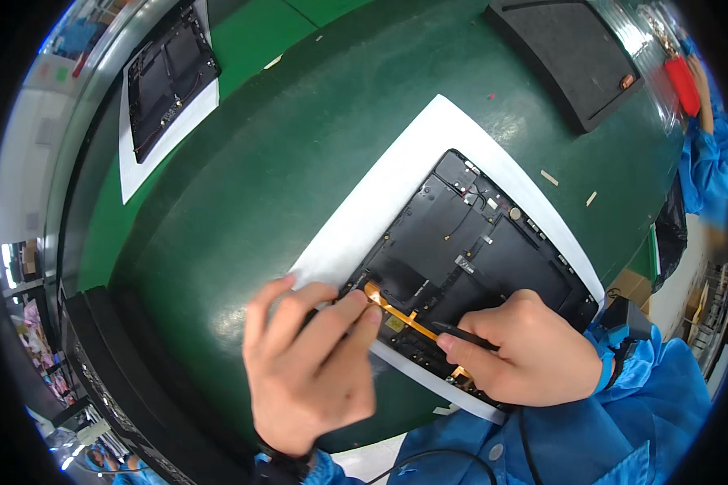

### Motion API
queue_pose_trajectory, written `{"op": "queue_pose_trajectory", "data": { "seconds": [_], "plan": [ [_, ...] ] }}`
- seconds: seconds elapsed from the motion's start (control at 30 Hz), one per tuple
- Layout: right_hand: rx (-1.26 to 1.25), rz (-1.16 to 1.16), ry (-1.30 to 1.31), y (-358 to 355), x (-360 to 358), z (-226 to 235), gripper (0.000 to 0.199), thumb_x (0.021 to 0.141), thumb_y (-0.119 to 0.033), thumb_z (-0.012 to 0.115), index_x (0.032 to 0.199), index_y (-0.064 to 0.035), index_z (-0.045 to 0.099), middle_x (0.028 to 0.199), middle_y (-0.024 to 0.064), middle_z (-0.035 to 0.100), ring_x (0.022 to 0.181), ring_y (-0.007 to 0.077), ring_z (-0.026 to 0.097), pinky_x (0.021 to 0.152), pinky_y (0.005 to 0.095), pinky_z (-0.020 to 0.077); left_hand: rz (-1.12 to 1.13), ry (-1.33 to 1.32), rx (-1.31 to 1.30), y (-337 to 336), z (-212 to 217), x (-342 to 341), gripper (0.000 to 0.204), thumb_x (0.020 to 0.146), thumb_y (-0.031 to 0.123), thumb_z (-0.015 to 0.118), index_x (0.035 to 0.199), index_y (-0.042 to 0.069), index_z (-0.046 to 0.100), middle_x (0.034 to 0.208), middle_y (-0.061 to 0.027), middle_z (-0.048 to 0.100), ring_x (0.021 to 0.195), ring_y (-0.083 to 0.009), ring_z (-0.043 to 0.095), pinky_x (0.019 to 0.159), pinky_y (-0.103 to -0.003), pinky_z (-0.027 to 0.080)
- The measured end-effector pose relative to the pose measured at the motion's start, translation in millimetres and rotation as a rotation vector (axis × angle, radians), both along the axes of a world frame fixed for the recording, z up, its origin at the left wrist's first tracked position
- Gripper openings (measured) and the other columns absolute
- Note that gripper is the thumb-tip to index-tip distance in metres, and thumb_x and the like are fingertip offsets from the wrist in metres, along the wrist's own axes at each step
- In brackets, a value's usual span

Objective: The person assembles tablet computers on a conveyor belt by using a pointed tool and their hands to fit and press ribbon cables into tablet housings. They then retrieve flex cables from an overhead shelf and peel protective backing off them by hand.

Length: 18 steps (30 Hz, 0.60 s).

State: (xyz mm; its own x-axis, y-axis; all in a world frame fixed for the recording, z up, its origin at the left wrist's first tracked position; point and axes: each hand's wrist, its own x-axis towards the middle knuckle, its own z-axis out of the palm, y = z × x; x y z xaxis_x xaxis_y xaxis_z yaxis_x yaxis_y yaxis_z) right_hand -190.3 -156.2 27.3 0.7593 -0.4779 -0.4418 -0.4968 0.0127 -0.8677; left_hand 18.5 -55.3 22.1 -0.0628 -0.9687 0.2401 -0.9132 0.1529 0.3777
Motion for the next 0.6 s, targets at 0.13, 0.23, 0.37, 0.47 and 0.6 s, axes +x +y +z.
{"op": "queue_pose_trajectory", "data": {
  "seconds": [0.13, 0.23, 0.37, 0.47, 0.6],
  "plan": [
    [-0.177, 0.111, -0.089, 3.7, 4.3, -1.7, 0.018, 0.092, -0.006, 0.066, 0.077, 0.002, 0.062, 0.052, 0.0177, 0.054, 0.049, 0.0389, 0.059, 0.046, 0.0436, 0.0453, -0.05, 0.075, -0.085, 6.0, -8.7, 15.5, 0.031, 0.056, 0.004, 0.065, 0.084, 0.005, 0.078, 0.094, -0.0044, 0.071, 0.087, -0.0244, 0.065, 0.086, -0.048, 0.051],
    [-0.164, 0.131, -0.058, 3.3, 4.0, -1.5, 0.016, 0.092, -0.007, 0.067, 0.079, 0.002, 0.063, 0.051, 0.0174, 0.053, 0.048, 0.0385, 0.058, 0.046, 0.0429, 0.0445, -0.042, 0.093, -0.073, 3.4, -7.3, 16.0, 0.032, 0.055, 0.006, 0.065, 0.084, 0.006, 0.078, 0.094, -0.0043, 0.07, 0.084, -0.0245, 0.062, 0.085, -0.047, 0.05],
    [-0.12, 0.177, 0.034, -1.1, 13.0, 3.5, 0.018, 0.093, -0.007, 0.066, 0.078, 0.0022, 0.063, 0.05, 0.0171, 0.053, 0.046, 0.0367, 0.058, 0.045, 0.0407, 0.0434, -0.04, 0.119, -0.093, 0.6, -15.1, 22.9, 0.032, 0.056, 0.009, 0.066, 0.085, 0.006, 0.077, 0.093, -0.0034, 0.069, 0.081, -0.0235, 0.06, 0.083, -0.046, 0.049],
    [-0.124, 0.169, 0.059, -0.8, 18.2, 5.1, 0.021, 0.093, -0.007, 0.066, 0.075, 0.0024, 0.064, 0.05, 0.0168, 0.054, 0.044, 0.0353, 0.058, 0.044, 0.0391, 0.0428, -0.039, 0.158, -0.1, 2.0, -21.3, 24.5, 0.036, 0.056, 0.008, 0.065, 0.089, 0.006, 0.077, 0.095, -0.0046, 0.068, 0.082, -0.0257, 0.058, 0.081, -0.047, 0.048],
    [-0.143, 0.14, 0.071, 0.1, 22.4, 4.5, 0.026, 0.093, -0.007, 0.067, 0.069, 0.0028, 0.063, 0.05, 0.0162, 0.054, 0.042, 0.0335, 0.057, 0.043, 0.0373, 0.0422, -0.049, 0.197, -0.105, 3.6, -26.6, 27.0, 0.039, 0.056, 0.009, 0.066, 0.093, 0.008, 0.077, 0.097, -0.0051, 0.068, 0.083, -0.0278, 0.055, 0.079, -0.047, 0.046]
  ]
}}
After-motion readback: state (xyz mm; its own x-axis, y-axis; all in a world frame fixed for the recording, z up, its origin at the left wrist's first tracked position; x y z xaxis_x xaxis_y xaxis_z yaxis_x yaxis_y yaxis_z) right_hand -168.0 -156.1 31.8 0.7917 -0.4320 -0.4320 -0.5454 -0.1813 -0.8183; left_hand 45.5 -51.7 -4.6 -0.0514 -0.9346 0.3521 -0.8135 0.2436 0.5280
